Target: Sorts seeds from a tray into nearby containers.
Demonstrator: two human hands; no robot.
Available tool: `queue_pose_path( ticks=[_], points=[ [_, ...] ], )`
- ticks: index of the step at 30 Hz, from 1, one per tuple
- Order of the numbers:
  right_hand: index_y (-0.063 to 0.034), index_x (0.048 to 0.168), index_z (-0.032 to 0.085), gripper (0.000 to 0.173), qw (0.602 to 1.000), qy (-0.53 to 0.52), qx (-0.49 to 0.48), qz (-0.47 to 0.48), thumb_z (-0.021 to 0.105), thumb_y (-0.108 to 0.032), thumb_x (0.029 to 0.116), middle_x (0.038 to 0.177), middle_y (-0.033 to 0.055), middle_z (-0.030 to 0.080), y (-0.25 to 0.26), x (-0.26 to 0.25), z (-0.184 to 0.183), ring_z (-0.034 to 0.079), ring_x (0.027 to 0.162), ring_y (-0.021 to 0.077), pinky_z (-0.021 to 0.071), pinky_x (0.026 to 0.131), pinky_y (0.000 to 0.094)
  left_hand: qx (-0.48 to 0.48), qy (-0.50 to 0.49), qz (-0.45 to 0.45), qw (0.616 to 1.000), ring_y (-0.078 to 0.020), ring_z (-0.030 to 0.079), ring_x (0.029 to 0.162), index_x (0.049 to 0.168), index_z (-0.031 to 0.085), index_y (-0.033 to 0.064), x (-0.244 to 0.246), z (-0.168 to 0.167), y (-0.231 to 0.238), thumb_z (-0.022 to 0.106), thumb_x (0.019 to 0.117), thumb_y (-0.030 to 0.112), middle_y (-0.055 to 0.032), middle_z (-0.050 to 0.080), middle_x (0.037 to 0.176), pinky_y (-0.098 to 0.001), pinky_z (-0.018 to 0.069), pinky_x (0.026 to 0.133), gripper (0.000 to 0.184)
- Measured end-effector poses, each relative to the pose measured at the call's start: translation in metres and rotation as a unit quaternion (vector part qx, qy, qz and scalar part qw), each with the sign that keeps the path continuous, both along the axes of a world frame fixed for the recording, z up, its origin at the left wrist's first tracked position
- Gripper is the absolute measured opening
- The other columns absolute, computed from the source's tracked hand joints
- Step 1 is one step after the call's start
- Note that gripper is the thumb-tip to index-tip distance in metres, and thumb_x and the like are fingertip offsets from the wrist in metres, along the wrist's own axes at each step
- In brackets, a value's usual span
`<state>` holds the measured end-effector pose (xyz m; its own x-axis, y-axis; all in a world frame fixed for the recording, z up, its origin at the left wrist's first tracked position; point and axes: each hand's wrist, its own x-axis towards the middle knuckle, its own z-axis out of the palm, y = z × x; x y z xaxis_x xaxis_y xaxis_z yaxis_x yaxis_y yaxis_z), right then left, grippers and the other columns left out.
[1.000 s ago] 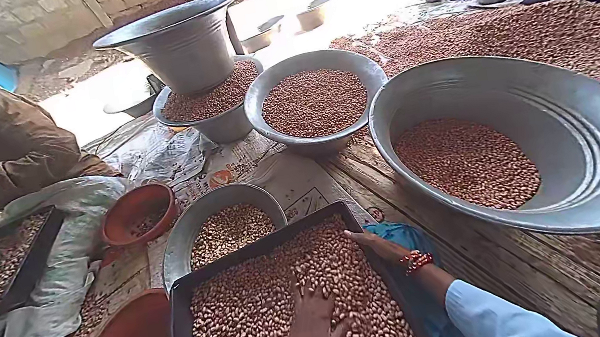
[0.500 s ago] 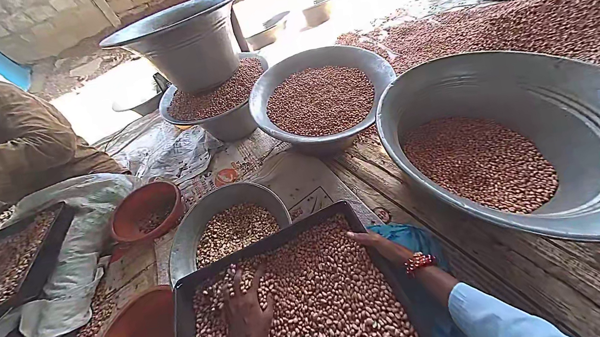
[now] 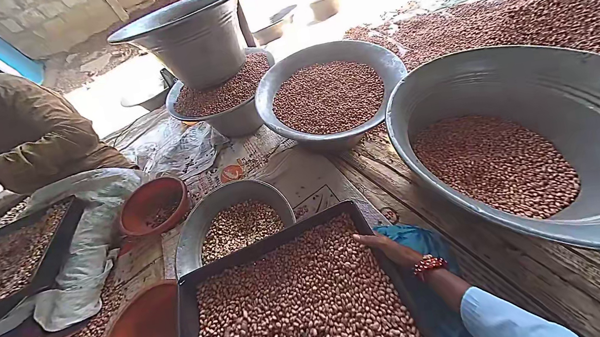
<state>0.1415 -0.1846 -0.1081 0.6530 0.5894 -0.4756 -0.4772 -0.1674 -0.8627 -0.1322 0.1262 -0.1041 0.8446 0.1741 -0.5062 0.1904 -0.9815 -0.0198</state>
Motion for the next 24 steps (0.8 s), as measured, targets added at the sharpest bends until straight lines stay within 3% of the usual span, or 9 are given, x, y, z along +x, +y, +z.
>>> queue_pose_path(
  ticks=[3,6,9,13,15,16,18,22,24],
  points=[
    [-0.0022,0.15,0.038,0.051,1.0,-0.004,0.006,0.0,0.049,-0.027,0.1064,0.127,0.0089,0.06,0.002,0.002,-0.001,0.061,0.106,0.0067,0.0513,0.093,0.0261,0.02,-0.094,0.077,0.992,-0.0595,0.04,0.14,0.142,0.056,-0.0064,0.026,-0.001,0.014,0.049,0.0998,0.049,-0.0383,0.052,0.142,-0.0798,0.0087,0.114,0.07],
    [-0.003,0.152,0.036,0.053,1.0,-0.007,0.005,0.001,0.048,-0.029,0.1072,0.132,0.0109,0.059,0.001,0.0,-0.003,0.061,0.11,0.0085,0.0509,0.096,0.0276,0.023,-0.086,0.164,0.983,-0.0525,0.051,0.135,0.136,0.061,-0.0081,0.091,-0.004,-0.015,0.045,0.1036,0.057,-0.0373,0.055,0.139,-0.0607,0.0362,0.114,0.074],
    [-0.0029,0.152,0.037,0.051,1.0,-0.011,0.004,-0.007,0.046,-0.029,0.1087,0.133,0.0113,0.059,-0.002,-0.004,-0.001,0.061,0.111,0.0087,0.0503,0.097,0.028,-0.054,-0.19,0.104,0.975,-0.0561,0.049,0.134,0.144,0.057,-0.0006,0.135,-0.012,-0.059,0.053,0.1024,0.045,-0.0373,0.036,0.156,-0.0598,0.0438,0.109,0.062],
    [-0.0029,0.152,0.037,0.051,1.0,-0.017,-0.003,-0.001,0.045,-0.03,0.1091,0.133,0.0114,0.059,-0.004,-0.005,-0.003,0.061,0.113,0.0092,0.0503,0.098,0.0286,-0.191,-0.197,-0.016,0.961,-0.0571,0.013,0.152,0.157,0.045,0.0148,0.114,-0.02,-0.106,0.05,0.0971,0.057,-0.0274,0.018,0.168,-0.0738,0.0331,0.11,0.073],
    [-0.0032,0.153,0.037,0.054,1.0,-0.02,-0.01,0.005,0.046,-0.033,0.1086,0.135,0.0114,0.059,-0.004,-0.004,-0.004,0.061,0.114,0.0092,0.0501,0.099,0.0287,-0.228,-0.091,-0.072,0.967,-0.054,0.006,0.155,0.16,0.041,0.0256,0.081,-0.008,-0.102,0.052,0.1003,0.052,-0.0208,0.013,0.171,-0.0815,0.015,0.112,0.066],
    [-0.0031,0.152,0.037,0.053,1.0,-0.02,-0.01,0.005,0.046,-0.032,0.1085,0.133,0.0106,0.059,-0.004,-0.003,-0.004,0.061,0.113,0.0083,0.0503,0.098,0.0279,-0.222,-0.057,-0.083,0.97,-0.054,0.006,0.155,0.157,0.045,0.0276,0.064,-0.004,-0.092,0.055,0.1011,0.048,-0.0205,0.018,0.17,-0.084,0.0035,0.111,0.061],
    [-0.0033,0.152,0.036,0.054,1.0,-0.017,-0.004,0.008,0.048,-0.031,0.1076,0.133,0.0099,0.059,-0.002,-0.001,-0.003,0.061,0.112,0.0072,0.0503,0.098,0.0268,-0.15,-0.013,-0.081,0.985,-0.0577,0.013,0.152,0.156,0.047,0.032,0.03,-0.003,-0.057,0.053,0.0999,0.056,-0.0239,0.029,0.166,-0.0868,-0.0024,0.108,0.061],
    [-0.0034,0.148,0.04,0.052,1.0,-0.007,0.018,-0.002,0.052,-0.029,0.1042,0.12,0.0058,0.063,0.002,0.002,-0.004,0.063,0.101,0.0043,0.0531,0.091,0.0243,0.014,-0.153,-0.02,0.988,-0.061,0.026,0.147,0.153,0.051,0.0156,-0.008,-0.023,0.021,0.034,0.0942,0.08,-0.0317,0.041,0.156,-0.0863,0.0045,0.11,0.089],
    [-0.0027,0.148,0.04,0.051,1.0,-0.003,0.024,-0.002,0.051,-0.028,0.1048,0.119,0.0062,0.063,0.002,0.002,-0.001,0.064,0.1,0.0047,0.0531,0.091,0.0248,0.05,-0.185,0.026,0.981,-0.0533,0.022,0.152,0.161,0.037,0.0181,0.015,-0.019,0.027,0.027,0.0988,0.075,-0.0275,0.031,0.163,-0.0795,0.0044,0.116,0.085]
  ],
)
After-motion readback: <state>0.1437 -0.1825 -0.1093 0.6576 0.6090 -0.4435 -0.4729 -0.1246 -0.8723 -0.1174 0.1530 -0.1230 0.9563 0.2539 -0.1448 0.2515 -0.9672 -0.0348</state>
